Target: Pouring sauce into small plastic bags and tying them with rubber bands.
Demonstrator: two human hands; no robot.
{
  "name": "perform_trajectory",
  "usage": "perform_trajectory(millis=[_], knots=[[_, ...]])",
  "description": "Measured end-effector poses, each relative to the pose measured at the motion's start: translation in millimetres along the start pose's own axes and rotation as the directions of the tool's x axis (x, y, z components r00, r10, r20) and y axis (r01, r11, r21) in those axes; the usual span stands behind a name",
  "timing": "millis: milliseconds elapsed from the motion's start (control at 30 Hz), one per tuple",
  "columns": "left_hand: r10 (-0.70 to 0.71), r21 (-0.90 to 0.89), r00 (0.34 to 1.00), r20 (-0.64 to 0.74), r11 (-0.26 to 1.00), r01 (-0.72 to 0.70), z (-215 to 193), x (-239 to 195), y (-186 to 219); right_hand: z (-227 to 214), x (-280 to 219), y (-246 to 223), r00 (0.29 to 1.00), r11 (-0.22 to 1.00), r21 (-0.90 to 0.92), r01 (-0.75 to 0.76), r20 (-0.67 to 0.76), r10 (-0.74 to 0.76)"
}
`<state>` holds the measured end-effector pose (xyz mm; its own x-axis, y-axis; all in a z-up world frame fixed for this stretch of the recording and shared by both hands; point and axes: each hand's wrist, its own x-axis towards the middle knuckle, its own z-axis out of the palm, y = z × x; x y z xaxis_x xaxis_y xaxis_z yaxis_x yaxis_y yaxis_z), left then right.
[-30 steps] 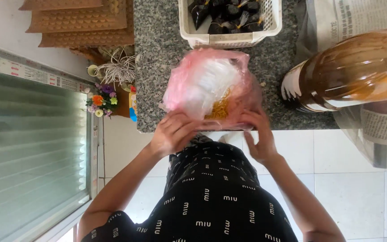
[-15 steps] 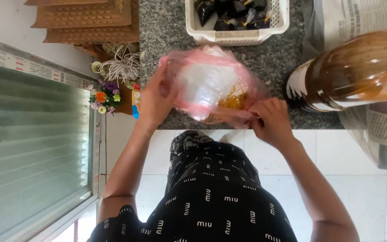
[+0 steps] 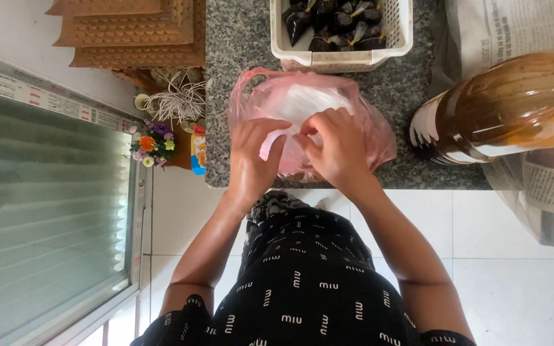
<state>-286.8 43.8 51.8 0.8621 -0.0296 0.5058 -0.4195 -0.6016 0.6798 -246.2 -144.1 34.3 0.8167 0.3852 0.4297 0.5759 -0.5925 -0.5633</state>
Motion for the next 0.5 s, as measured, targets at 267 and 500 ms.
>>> perform_trajectory(millis=[267, 500], knots=[[-0.020, -0.106, 0.999, 0.049, 0.994, 0.025, -4.6, 9.4, -2.0, -9.0, 8.5, -6.6, 1.000, 1.000, -0.014, 0.005, 0.001, -0.005], [-0.052, -0.345, 0.996, -0.072, 0.938, 0.024, 11.2, 17.4, 10.7, -7.6, -36.3, 19.3, 0.920, 0.528, 0.827, -0.191, -0.036, 0.391]])
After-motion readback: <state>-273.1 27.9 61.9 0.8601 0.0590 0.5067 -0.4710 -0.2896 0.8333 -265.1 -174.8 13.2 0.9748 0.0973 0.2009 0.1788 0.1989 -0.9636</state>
